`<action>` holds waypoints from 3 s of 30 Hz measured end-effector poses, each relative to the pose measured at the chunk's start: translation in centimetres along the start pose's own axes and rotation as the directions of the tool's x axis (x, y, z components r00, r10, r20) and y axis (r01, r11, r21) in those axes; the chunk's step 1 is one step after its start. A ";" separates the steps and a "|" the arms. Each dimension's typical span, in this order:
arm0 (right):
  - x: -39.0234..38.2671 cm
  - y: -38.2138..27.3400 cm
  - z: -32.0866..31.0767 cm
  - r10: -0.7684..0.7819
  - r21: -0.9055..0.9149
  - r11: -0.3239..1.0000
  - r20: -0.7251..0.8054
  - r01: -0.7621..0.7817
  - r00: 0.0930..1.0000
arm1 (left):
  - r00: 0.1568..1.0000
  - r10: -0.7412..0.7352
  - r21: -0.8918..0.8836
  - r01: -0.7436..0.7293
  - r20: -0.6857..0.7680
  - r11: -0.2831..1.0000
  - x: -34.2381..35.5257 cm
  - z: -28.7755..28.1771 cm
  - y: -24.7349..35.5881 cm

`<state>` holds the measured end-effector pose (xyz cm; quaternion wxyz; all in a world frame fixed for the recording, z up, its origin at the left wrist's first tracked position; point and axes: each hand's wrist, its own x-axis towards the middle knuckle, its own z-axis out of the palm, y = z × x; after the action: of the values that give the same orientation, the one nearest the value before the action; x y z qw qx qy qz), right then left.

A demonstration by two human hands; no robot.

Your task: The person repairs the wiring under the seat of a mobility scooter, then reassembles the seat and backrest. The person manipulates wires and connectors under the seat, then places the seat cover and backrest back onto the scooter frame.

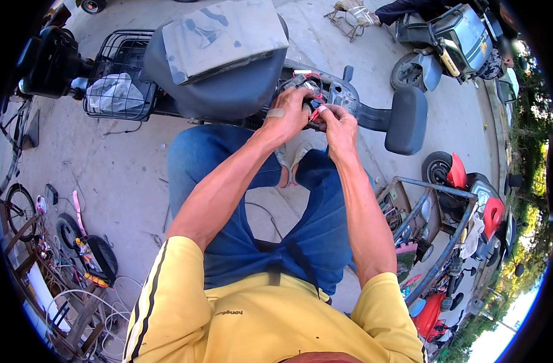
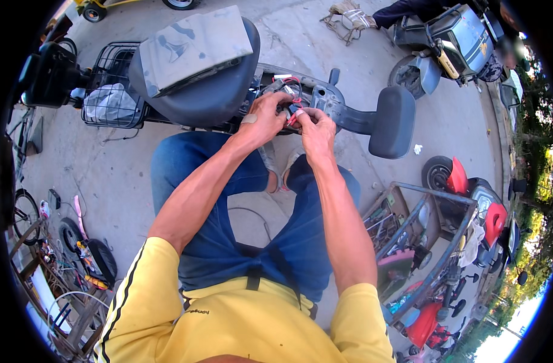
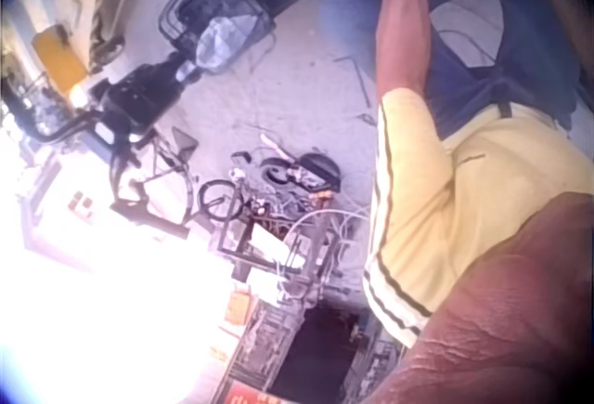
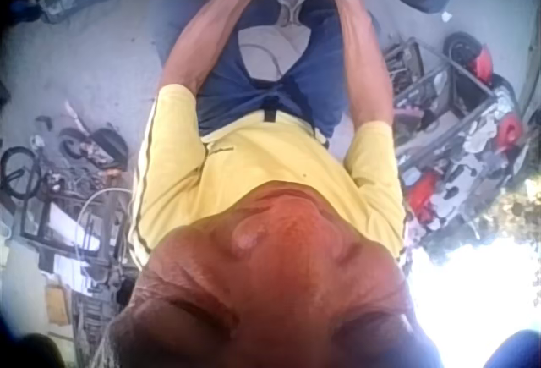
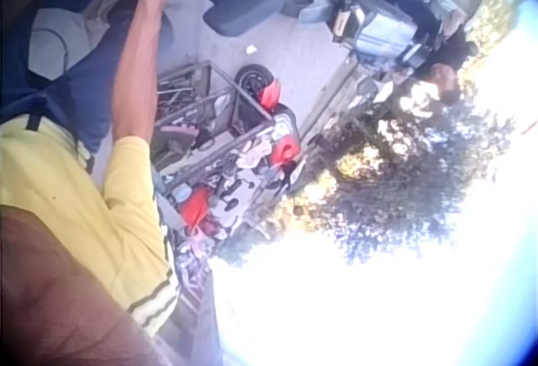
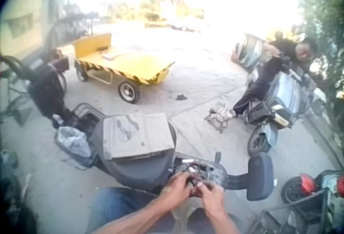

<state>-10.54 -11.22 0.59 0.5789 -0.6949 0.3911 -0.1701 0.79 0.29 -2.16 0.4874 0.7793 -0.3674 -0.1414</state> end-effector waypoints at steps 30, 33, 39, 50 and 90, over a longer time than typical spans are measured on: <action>-2.0 1.5 0.8 0.032 0.143 0.989 -0.015 -0.029 0.999 | 0.970 0.229 0.434 -0.239 0.074 0.869 -0.8 -0.4 -0.2; -2.0 1.4 0.8 0.032 0.149 0.988 -0.014 -0.030 0.999 | 0.966 0.254 0.422 -0.253 0.055 0.870 -1.0 -0.4 -0.1; -1.7 1.2 0.5 0.019 0.149 0.989 -0.014 -0.017 1.000 | 0.989 0.144 0.392 -0.151 0.048 0.908 -0.9 -0.8 1.4; -1.7 1.3 -0.3 0.064 0.172 0.983 0.005 -0.064 0.998 | 0.997 0.076 0.239 -0.081 0.031 0.968 -1.7 -1.3 2.0; 0.4 1.7 -1.9 0.242 0.573 0.709 0.351 -0.412 0.904 | 0.975 -0.100 -0.638 0.207 0.200 0.742 -1.2 -1.1 1.5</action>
<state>-12.17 -12.86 -0.56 0.8442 -0.3928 0.3518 -0.0967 -0.07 1.54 -0.51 0.6860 0.5740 -0.2652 -0.3599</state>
